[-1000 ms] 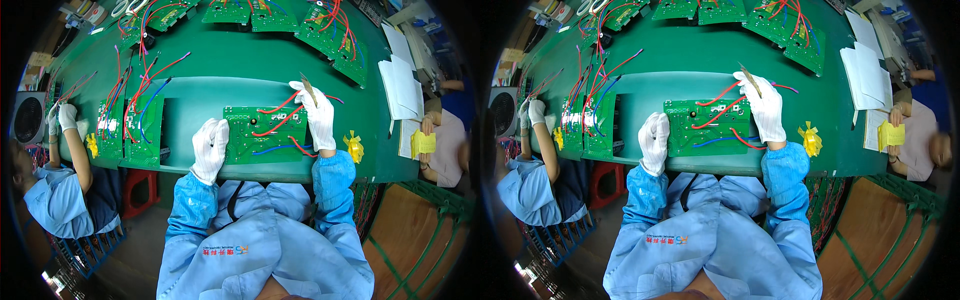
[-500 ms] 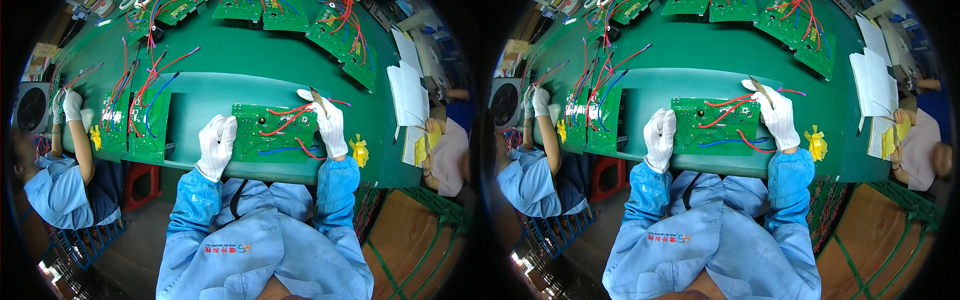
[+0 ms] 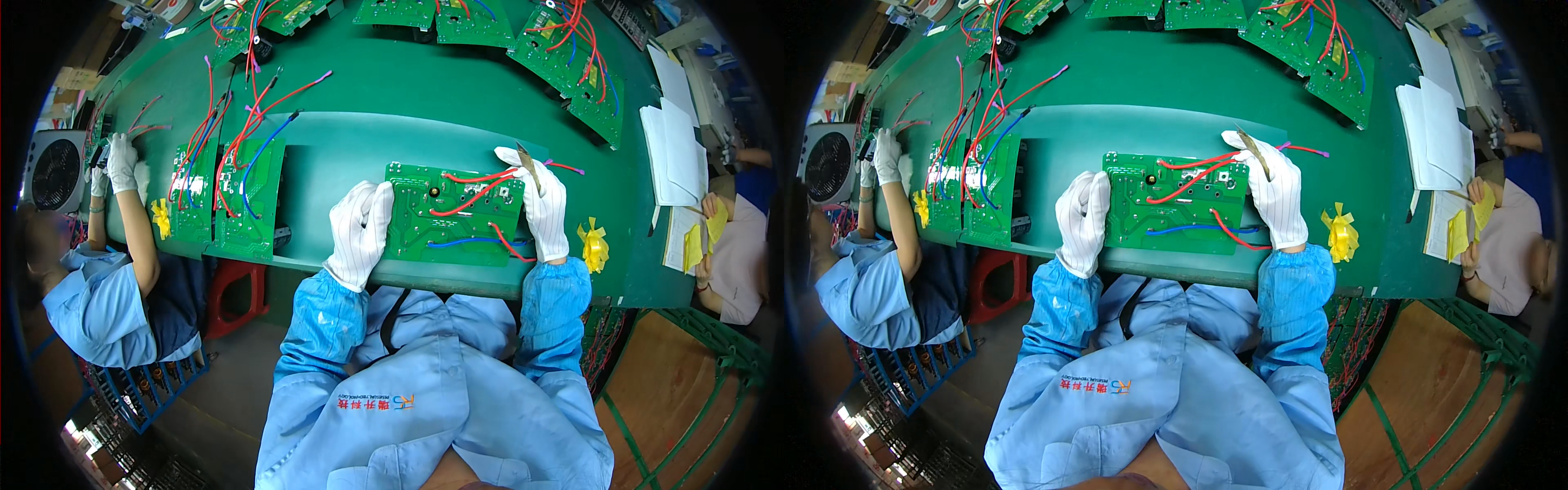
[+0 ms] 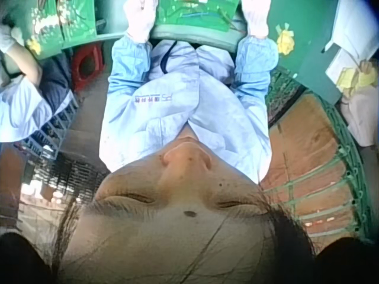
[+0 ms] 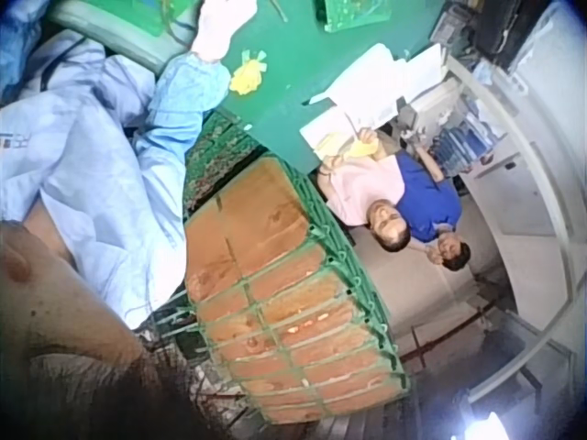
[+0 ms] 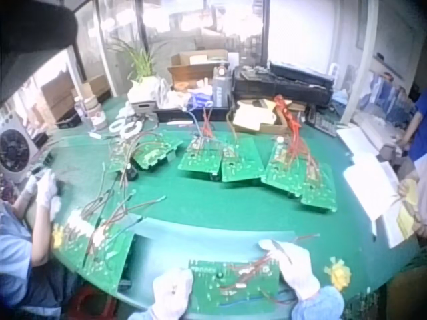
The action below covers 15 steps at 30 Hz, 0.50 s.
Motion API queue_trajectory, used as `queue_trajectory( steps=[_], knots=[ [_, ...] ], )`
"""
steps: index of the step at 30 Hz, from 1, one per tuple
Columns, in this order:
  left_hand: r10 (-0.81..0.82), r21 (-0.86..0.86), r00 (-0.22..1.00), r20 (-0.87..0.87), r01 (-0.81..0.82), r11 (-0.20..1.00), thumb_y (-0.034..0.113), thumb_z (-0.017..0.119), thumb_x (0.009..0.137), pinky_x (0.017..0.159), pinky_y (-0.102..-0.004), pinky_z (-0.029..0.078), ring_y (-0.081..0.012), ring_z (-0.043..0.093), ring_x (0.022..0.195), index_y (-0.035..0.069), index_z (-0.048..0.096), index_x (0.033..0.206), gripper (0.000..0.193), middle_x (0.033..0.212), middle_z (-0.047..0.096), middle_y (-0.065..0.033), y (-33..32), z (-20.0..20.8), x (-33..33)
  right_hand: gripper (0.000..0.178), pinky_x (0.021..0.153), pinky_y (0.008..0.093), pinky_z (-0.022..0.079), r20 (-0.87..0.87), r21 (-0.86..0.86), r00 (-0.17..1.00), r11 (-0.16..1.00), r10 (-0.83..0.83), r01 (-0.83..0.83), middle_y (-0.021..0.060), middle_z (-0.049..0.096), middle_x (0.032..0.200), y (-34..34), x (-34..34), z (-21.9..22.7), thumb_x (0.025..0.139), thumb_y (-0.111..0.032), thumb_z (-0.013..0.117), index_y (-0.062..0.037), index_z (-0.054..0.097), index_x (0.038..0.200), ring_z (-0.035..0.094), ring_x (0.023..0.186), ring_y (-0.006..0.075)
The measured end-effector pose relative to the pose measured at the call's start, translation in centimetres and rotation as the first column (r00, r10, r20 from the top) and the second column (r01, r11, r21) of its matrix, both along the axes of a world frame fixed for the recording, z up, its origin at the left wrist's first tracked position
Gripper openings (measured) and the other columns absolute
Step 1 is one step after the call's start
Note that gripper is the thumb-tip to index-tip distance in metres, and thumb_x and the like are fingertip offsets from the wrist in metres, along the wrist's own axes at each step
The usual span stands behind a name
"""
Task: Assembling electronic components onto printed circuit boards (PCBs) and securing them with a screwdriver at an industrial workbench.
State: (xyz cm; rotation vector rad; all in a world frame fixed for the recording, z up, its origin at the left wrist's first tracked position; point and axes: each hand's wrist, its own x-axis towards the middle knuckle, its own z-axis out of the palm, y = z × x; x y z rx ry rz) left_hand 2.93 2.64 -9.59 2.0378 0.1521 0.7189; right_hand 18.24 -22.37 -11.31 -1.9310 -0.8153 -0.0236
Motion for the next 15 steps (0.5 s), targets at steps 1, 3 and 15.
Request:
queue_trajectory(
  steps=[1, 3, 15],
  knots=[
    [0.006, 0.003, 1.0, 0.009, -0.006, 1.0, 0.004, 0.063, 0.099, 0.057, -0.0373, 0.042, -0.0294, 0.05, 0.058, -0.001, 0.059, 0.078, 0.022, 0.067, 0.052, -0.0118, -0.06, 0.02, 0.06, 0.022, 0.091, 0.0391, 0.054, -0.019, -0.008, 1.0, 1.0, -0.002, 0.002, 0.0134, 0.074, 0.121, -0.02, -0.06, 0.11, 0.103, -0.015, 0.049, -0.002, 0.067, 0.103, 0.071, 0.106, 0.0342],
    [0.017, 0.008, 0.999, 0.028, -0.017, 1.0, 0.004, 0.063, 0.099, 0.056, -0.0375, 0.042, -0.0294, 0.049, 0.058, -0.001, 0.058, 0.078, 0.022, 0.067, 0.052, -0.0116, -0.15, 0.03, 0.17, 0.022, 0.091, 0.0388, 0.054, 0.005, -0.006, 1.0, 1.0, -0.001, 0.001, 0.0133, 0.074, 0.121, 0.0, 0.02, -0.07, 0.103, -0.015, 0.048, -0.0022, 0.067, 0.103, 0.071, 0.104, 0.034],
    [0.032, -0.007, 0.999, -0.006, -0.032, 0.999, 0.008, 0.064, 0.1, 0.057, -0.038, 0.042, -0.0295, 0.05, 0.058, -0.001, 0.058, 0.077, 0.025, 0.067, 0.052, -0.0118, -0.14, 0.02, 0.18, 0.031, 0.096, 0.0354, 0.052, -0.056, -0.049, 0.998, 0.999, -0.026, 0.023, 0.0136, 0.074, 0.122, -0.23, 0.1, -0.31, 0.104, -0.021, 0.049, 0.0029, 0.069, 0.111, 0.071, 0.106, 0.0272]
  ],
)
